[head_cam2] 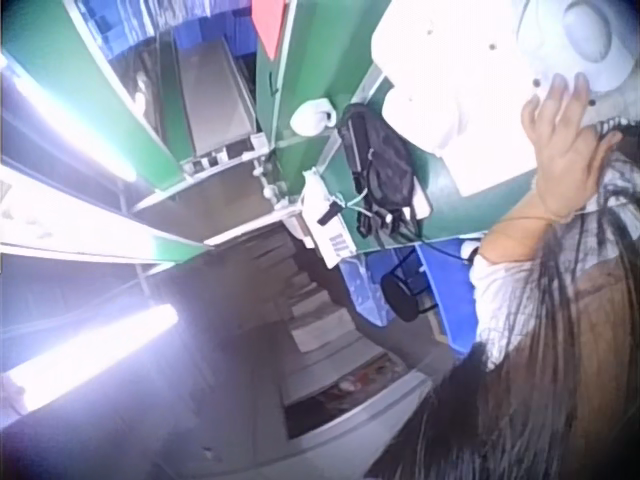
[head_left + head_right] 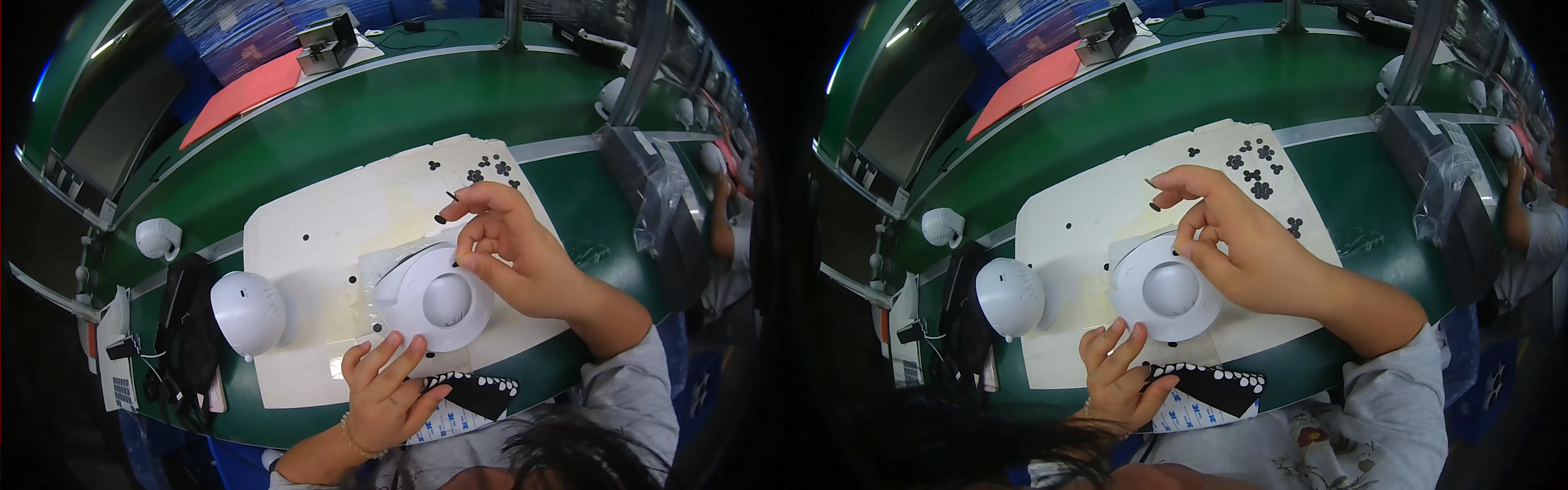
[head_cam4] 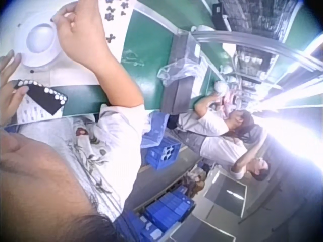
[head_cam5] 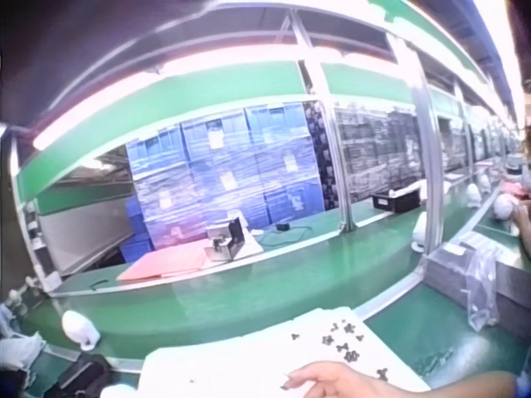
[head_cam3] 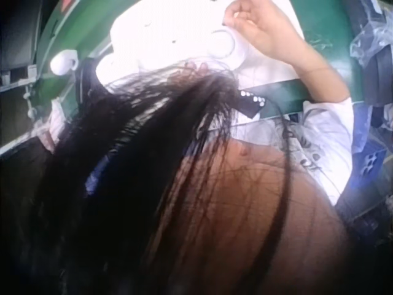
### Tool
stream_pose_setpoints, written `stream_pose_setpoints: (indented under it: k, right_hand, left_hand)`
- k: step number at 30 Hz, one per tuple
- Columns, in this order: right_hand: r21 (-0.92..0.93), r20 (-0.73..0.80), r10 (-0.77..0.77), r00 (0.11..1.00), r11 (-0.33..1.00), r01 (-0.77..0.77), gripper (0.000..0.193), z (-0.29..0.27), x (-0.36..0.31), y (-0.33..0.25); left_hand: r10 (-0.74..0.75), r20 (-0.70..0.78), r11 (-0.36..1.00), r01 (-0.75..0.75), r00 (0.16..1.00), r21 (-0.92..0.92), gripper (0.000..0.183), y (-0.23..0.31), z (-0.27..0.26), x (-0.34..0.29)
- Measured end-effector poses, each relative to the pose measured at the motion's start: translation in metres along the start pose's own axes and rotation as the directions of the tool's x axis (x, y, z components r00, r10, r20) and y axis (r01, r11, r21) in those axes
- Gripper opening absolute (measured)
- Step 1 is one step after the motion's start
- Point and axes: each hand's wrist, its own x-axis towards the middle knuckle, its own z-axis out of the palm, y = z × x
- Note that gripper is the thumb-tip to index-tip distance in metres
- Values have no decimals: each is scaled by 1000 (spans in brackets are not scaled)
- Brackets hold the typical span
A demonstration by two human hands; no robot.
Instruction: The person assembles white dome-shaped electronic devices by applying small black circular components to the base of each unit. They retrieve the devices from a blue bin, place them on a white work mat, and apply the components one by one using their fingers. The person repeats this process for multiple units throughout the clip.
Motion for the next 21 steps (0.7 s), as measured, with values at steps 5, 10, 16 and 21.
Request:
stream_pose_setpoints:
  k: [5,10,16,21]
  right_hand:
    - [-105,-15,-15,1000,994,13,50,0,0,-3]
    - [-528,19,-294,955,808,260,47,4,-6,-2]
    - [-697,54,-531,845,586,413,45,4,-1,-6]
    - [-384,53,-313,948,870,309,38,23,5,1]
  left_hand:
    - [0,-2,1000,0,1000,9,28,0,1,-1]
    - [0,2,1000,0,1000,15,27,0,1,-1]
    - [1,-1,1000,-1,1000,10,25,1,-1,1]
    - [-6,8,1000,6,1000,0,26,1,-1,2]
